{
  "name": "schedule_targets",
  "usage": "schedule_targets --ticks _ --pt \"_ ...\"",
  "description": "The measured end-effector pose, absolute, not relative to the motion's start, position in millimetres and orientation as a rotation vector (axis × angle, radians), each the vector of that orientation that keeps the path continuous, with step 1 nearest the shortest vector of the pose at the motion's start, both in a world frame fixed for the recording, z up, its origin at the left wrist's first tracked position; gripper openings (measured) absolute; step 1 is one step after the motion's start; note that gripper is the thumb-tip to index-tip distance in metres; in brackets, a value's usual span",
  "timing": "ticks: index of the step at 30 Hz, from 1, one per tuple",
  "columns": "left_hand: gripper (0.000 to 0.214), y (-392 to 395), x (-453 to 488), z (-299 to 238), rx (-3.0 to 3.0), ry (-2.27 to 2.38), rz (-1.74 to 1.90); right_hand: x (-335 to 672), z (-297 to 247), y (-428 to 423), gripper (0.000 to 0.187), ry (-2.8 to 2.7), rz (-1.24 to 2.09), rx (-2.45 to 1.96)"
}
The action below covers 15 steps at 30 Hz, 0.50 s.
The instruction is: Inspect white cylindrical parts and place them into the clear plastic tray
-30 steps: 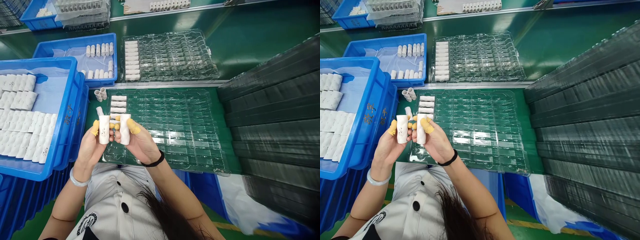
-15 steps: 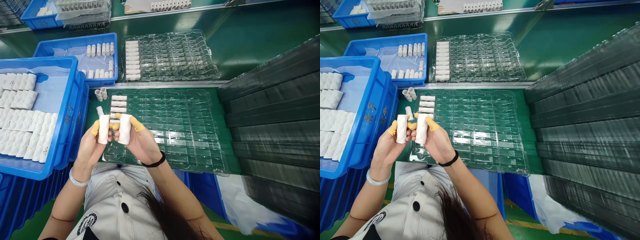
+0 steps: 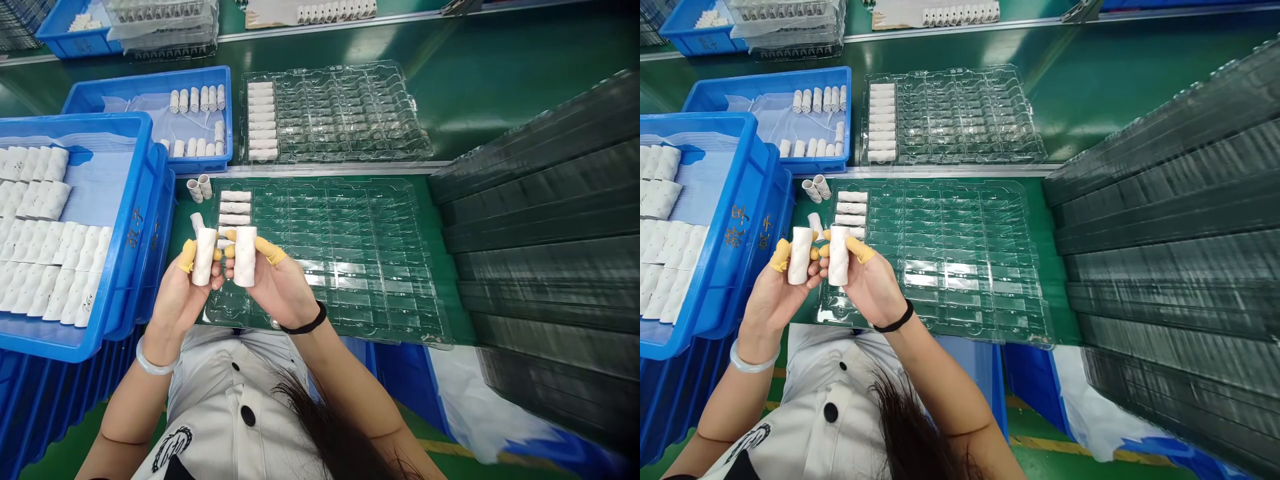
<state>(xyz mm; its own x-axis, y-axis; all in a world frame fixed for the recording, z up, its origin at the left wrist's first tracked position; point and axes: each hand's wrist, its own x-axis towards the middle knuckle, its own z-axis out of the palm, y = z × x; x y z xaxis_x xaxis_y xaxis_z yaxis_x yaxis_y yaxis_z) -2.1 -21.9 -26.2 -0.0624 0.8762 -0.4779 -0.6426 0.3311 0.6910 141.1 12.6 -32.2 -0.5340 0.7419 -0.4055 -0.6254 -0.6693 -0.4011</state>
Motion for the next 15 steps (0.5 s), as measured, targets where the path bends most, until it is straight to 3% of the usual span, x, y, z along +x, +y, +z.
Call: schedule_targets --ticks 3,7,10,15 --pt "0.028 -23.0 -1.9 -25.2 0.310 1.019 1.309 141.7 -33.0 11.1 0.024 -0.316 2.162 -0.702" --pt "0.028 -24.3 -2.3 -24.8 0.340 1.014 1.341 144.9 -36.2 9.3 0.048 -0.492 2.159 -0.668" --pt "0.028 -25.0 -2.0 -25.5 0.377 1.040 1.343 146.3 -37.2 9.6 0.056 -0.506 2.188 -0.621" --pt "0.034 -23.6 0.8 -28.6 0.407 1.121 1.366 143.6 -33.0 11.4 0.035 -0.401 2.219 -0.616"
